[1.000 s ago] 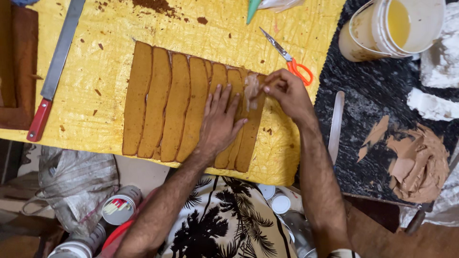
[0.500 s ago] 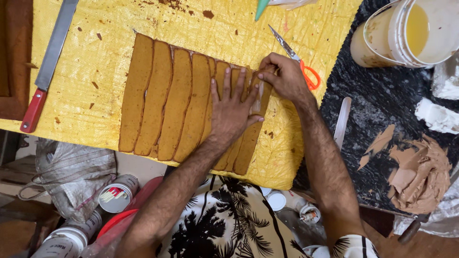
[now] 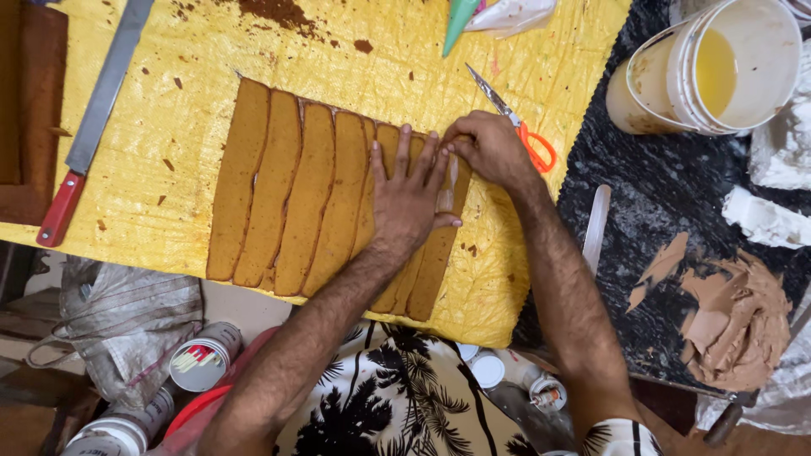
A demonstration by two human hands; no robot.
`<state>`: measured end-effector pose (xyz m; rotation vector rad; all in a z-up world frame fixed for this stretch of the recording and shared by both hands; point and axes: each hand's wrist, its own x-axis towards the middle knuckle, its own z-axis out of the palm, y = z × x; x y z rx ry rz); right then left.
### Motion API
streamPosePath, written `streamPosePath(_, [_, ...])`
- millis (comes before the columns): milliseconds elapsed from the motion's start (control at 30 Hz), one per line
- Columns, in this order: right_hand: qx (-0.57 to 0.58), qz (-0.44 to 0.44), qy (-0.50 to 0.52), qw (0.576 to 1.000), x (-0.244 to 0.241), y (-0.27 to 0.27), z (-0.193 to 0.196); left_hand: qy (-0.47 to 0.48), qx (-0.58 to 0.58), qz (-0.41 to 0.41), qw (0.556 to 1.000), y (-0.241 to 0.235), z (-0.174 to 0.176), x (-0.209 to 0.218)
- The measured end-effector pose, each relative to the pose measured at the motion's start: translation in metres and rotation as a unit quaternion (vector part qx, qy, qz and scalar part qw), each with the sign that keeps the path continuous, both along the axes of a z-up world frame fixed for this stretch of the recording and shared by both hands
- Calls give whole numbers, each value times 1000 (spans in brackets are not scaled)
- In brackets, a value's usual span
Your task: The person cuts a rectangular block of brown clay into strips, arranges them on a board, and then uses a palette knife to spread a layer of clay paste over the strips, smoothing the surface.
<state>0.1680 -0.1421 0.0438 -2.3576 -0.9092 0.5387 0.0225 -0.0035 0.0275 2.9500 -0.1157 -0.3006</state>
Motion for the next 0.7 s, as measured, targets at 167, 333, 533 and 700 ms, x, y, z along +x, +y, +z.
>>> streamPosePath(167, [89,-198,-13,976,-24,-12,7,29,10,-8,999,0,4,3])
streamPosePath(333, [149,-394,195,886,-63,-24,9,-49,-25,-65,996,5,11,-25])
streamPosePath(533, [199,-427,150,870,-95,-17,-12,-19,-2,-106,994,18,17,-30])
streamPosePath(700, [122,-443,95,883,-95,-5,-21,-11,-1,-114,993,23,19,-22])
